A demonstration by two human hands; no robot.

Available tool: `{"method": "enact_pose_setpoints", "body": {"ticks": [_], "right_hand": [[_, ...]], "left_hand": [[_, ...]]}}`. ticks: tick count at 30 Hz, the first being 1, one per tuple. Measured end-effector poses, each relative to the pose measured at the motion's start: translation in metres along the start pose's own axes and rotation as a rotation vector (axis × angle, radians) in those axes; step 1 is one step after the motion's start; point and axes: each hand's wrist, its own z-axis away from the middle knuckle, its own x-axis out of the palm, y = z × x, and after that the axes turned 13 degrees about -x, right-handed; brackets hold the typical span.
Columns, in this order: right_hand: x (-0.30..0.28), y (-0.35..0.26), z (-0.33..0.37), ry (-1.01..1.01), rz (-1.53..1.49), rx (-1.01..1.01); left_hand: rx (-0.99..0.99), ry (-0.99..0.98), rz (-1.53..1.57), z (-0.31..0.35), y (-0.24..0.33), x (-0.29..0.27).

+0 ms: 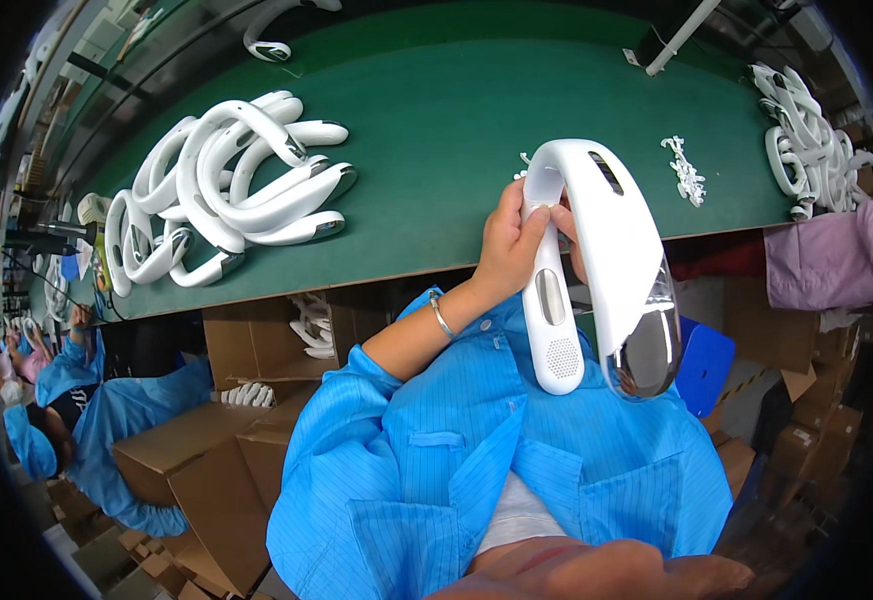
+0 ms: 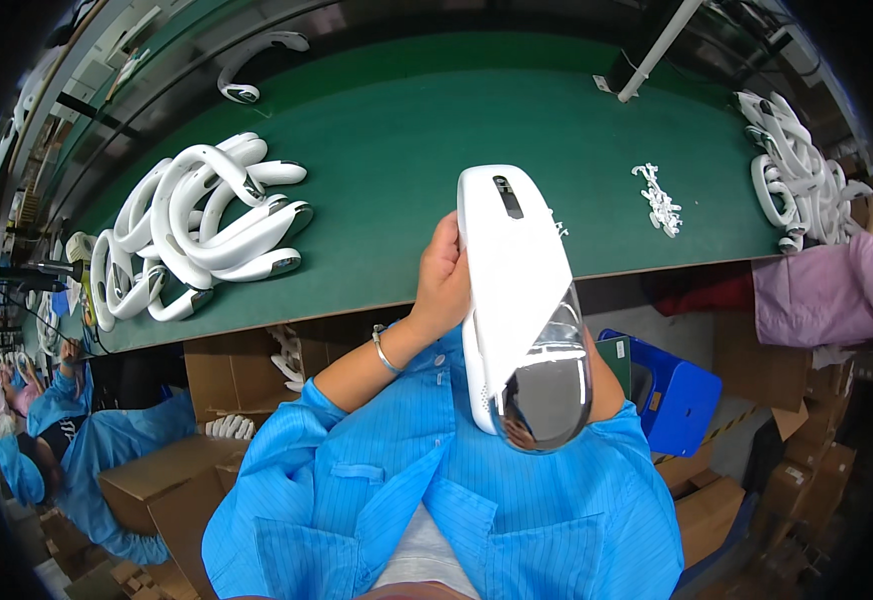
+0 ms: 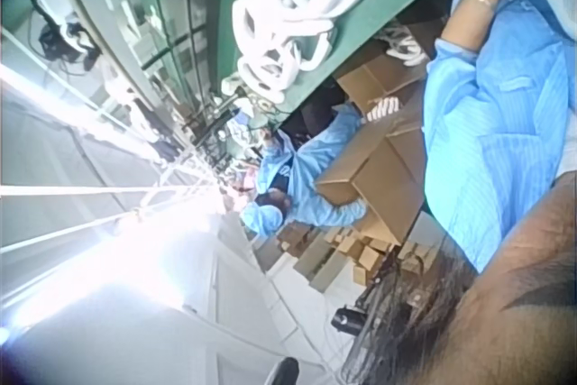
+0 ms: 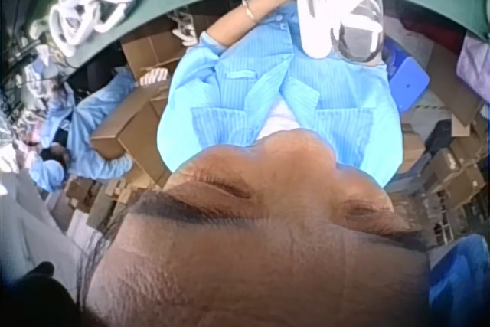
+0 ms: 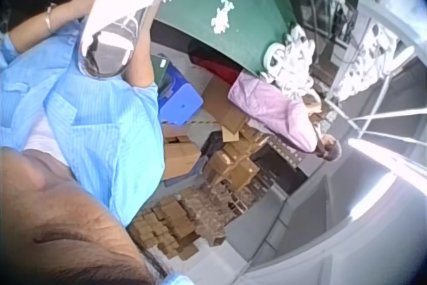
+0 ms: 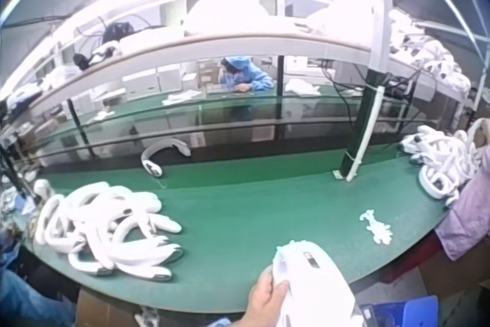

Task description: Assembling small white plastic components onto neck massager units on a factory production line.

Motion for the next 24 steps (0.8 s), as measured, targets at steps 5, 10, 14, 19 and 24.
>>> {"method": "enact_pose_setpoints", "body": {"ticks": [5, 10, 14, 19, 24], "right_hand": [[-0.019, 0.032, 0.005, 0.014, -0.09, 0.03], [-0.021, 0.035, -0.004, 0.08, -0.115, 0.269], [-0.045, 0.02, 0.035, 0.073, -0.573, 0.473], [-0.07, -0.01, 0.024, 0.146, -0.766, 0.327], [-0.175, -0.028, -0.011, 0.469, -0.803, 0.082]], "left_hand": [[-0.01, 0.007, 0.15, -0.017, -0.013, 0.002], [-0.206, 0.019, 0.155, -0.041, 0.003, 0.003], [-0.33, 0.057, 0.273, -0.081, 0.013, 0.034], [-0.418, -0.216, 0.353, -0.124, 0.011, 0.072], [0.029, -0.108, -0.708, -0.184, 0.001, 0.109]]}}
